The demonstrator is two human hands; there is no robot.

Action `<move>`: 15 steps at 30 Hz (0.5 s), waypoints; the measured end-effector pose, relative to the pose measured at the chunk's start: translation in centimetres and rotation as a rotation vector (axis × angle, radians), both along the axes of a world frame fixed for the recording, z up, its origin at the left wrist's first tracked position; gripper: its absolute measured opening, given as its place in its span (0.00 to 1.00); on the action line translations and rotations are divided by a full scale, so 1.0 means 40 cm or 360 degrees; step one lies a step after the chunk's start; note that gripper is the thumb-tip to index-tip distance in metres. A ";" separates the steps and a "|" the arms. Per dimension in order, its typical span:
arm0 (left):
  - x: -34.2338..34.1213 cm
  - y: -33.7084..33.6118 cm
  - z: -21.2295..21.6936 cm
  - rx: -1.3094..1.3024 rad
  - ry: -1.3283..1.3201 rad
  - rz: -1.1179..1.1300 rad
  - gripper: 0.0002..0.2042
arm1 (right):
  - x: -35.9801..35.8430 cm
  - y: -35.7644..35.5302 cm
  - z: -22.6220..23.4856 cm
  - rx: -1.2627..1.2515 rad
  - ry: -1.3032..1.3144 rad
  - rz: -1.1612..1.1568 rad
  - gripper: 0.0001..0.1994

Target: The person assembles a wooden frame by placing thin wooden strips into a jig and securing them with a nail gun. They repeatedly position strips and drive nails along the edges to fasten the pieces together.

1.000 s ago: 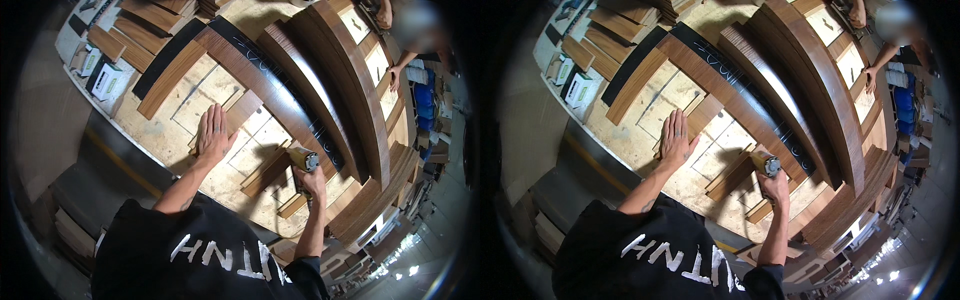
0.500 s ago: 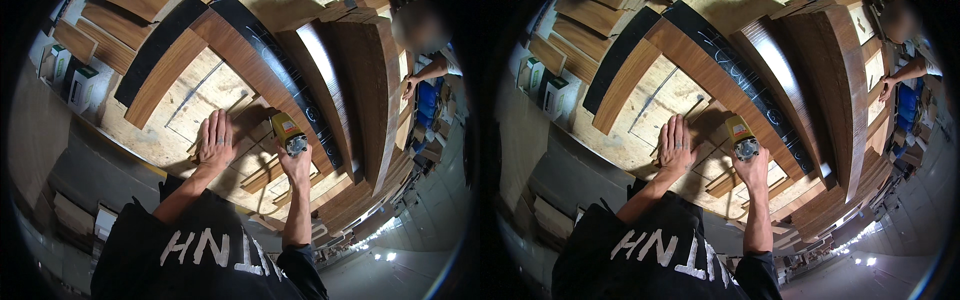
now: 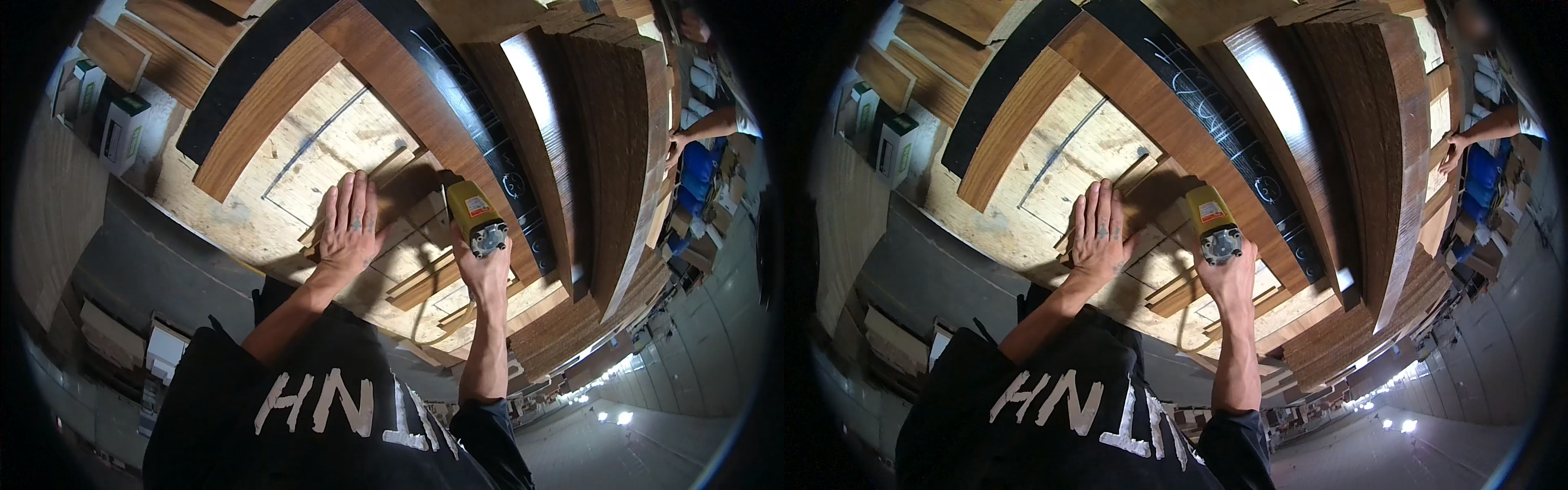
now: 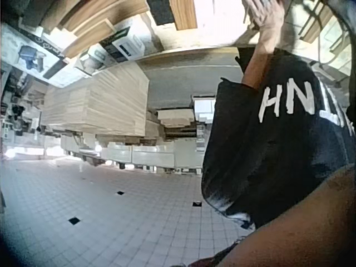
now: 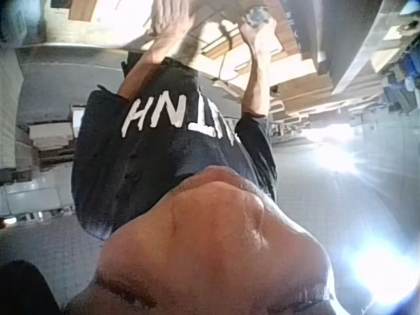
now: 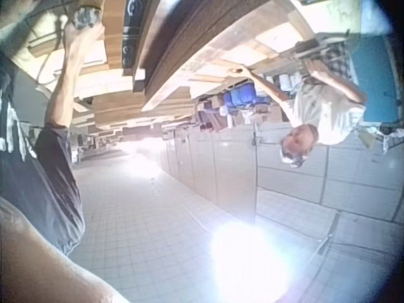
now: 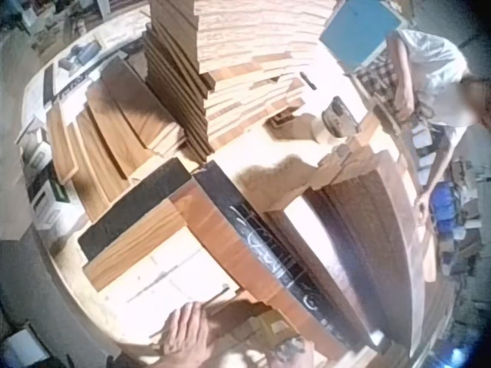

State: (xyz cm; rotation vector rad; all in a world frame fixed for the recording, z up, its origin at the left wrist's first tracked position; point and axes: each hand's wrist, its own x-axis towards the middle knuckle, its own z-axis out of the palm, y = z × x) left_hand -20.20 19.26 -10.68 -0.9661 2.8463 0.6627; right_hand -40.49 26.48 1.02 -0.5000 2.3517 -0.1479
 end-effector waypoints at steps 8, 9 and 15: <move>-0.001 0.002 -0.003 -0.0007 0.0076 0.0022 0.45 | -0.013 -0.007 0.007 -0.0100 -0.0068 0.0147 0.16; -0.001 0.003 -0.003 -0.0003 0.0055 0.0021 0.45 | -0.016 -0.004 0.003 -0.0093 -0.0085 0.0168 0.16; -0.002 0.002 -0.004 -0.0027 0.0029 0.0028 0.42 | -0.019 0.003 -0.003 -0.0035 -0.0077 0.0132 0.17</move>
